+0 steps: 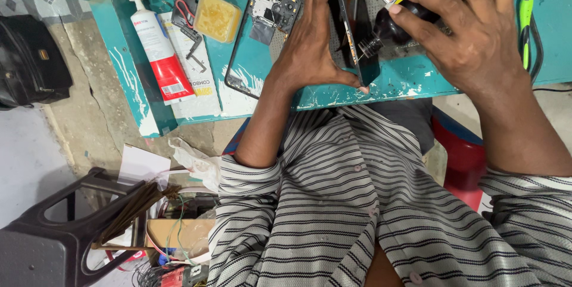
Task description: The person disassembles a smartphone at a repair bench, lifting off the back cover and working around the battery and internal frame by hand. They then hold the phone upright and pour liquid from a brown bottle over its edge and screen area, rotating the phone to wet different sides.
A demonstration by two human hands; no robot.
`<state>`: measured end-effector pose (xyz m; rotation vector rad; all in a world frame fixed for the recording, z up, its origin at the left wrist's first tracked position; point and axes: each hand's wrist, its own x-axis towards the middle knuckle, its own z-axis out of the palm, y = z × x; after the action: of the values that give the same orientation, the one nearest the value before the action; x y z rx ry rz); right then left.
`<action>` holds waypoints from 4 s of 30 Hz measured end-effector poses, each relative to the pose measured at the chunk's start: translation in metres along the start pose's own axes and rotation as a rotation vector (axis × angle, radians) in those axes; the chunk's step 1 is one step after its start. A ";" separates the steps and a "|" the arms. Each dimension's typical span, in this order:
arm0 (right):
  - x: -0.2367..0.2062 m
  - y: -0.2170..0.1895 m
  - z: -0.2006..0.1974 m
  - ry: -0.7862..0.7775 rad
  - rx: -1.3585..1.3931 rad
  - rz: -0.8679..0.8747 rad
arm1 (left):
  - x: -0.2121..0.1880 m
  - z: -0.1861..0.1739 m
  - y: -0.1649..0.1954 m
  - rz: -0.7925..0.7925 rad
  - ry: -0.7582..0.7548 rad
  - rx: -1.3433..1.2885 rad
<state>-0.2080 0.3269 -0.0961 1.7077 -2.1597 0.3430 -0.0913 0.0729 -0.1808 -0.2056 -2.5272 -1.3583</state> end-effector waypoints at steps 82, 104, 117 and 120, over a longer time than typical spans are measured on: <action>0.011 0.009 0.007 -0.058 -0.048 0.045 | 0.000 -0.006 0.005 0.012 -0.018 -0.034; 0.022 0.016 0.017 0.037 -0.064 -0.002 | 0.000 -0.005 0.006 0.005 -0.008 -0.043; 0.035 0.017 0.017 0.074 -0.064 -0.014 | -0.001 -0.003 0.005 -0.013 -0.016 -0.037; 0.038 0.019 0.016 0.081 -0.059 -0.016 | -0.001 -0.004 0.006 -0.020 -0.020 -0.040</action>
<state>-0.2359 0.2911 -0.0931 1.6496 -2.0766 0.3341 -0.0885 0.0732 -0.1746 -0.2040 -2.5264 -1.4222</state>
